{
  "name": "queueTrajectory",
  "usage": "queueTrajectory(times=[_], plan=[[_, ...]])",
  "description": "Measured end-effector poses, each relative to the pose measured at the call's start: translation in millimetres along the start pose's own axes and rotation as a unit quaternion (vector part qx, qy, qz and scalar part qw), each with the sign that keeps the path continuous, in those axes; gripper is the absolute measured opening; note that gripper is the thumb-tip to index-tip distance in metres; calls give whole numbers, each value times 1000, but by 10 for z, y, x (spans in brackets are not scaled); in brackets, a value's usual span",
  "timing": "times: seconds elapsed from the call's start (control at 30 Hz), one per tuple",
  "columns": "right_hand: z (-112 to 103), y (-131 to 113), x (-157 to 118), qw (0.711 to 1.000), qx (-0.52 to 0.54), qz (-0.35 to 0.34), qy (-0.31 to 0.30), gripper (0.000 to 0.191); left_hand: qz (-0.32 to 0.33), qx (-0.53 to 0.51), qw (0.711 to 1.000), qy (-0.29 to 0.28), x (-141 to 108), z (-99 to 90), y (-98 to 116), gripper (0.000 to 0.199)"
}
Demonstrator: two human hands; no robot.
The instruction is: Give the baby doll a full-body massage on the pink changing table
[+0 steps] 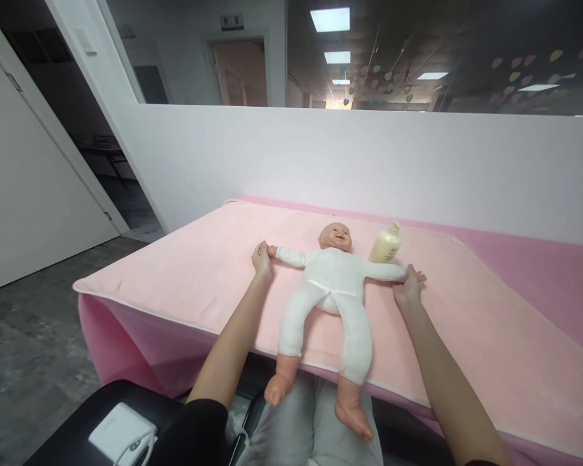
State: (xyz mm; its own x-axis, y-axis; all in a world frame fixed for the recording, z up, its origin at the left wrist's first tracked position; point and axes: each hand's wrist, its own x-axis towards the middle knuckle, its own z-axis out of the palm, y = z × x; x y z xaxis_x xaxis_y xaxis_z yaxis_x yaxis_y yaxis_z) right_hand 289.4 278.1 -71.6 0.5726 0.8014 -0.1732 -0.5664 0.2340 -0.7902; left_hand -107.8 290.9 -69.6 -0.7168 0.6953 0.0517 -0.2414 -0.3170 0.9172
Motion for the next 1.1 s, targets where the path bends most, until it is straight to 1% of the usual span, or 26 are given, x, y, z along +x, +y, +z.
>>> queueTrajectory(times=[0.07,0.1,0.13,0.2,0.23,0.33,0.4,0.47,0.63,1.0,1.1], plan=[[6,-48,45,998,29,39,38,5,59,62,996,-3,-33,9,-46,16],[-1,-80,68,996,43,65,48,11,74,84,994,-10,-44,9,-59,17],[-14,-114,87,994,49,90,42,18,81,98,992,-16,-50,7,-65,17],[-44,-176,109,990,52,130,14,30,79,101,991,-29,-55,5,-60,15],[-56,-198,111,989,50,141,-1,32,73,93,992,-35,-56,7,-52,16],[-59,-229,88,987,30,157,-27,28,48,68,995,-58,-64,17,-21,30],[-41,-228,64,987,12,156,-23,25,41,67,995,-68,-75,23,-4,31],[-26,-224,47,988,0,156,-19,23,45,77,994,-68,-87,27,6,27],[-30,-216,41,988,6,150,-26,21,58,112,990,-64,-96,25,11,23],[-42,-133,95,997,51,61,2,24,59,96,992,-61,-65,25,-31,21],[-67,-117,132,996,38,75,7,27,59,85,993,-51,-43,23,-57,15]])
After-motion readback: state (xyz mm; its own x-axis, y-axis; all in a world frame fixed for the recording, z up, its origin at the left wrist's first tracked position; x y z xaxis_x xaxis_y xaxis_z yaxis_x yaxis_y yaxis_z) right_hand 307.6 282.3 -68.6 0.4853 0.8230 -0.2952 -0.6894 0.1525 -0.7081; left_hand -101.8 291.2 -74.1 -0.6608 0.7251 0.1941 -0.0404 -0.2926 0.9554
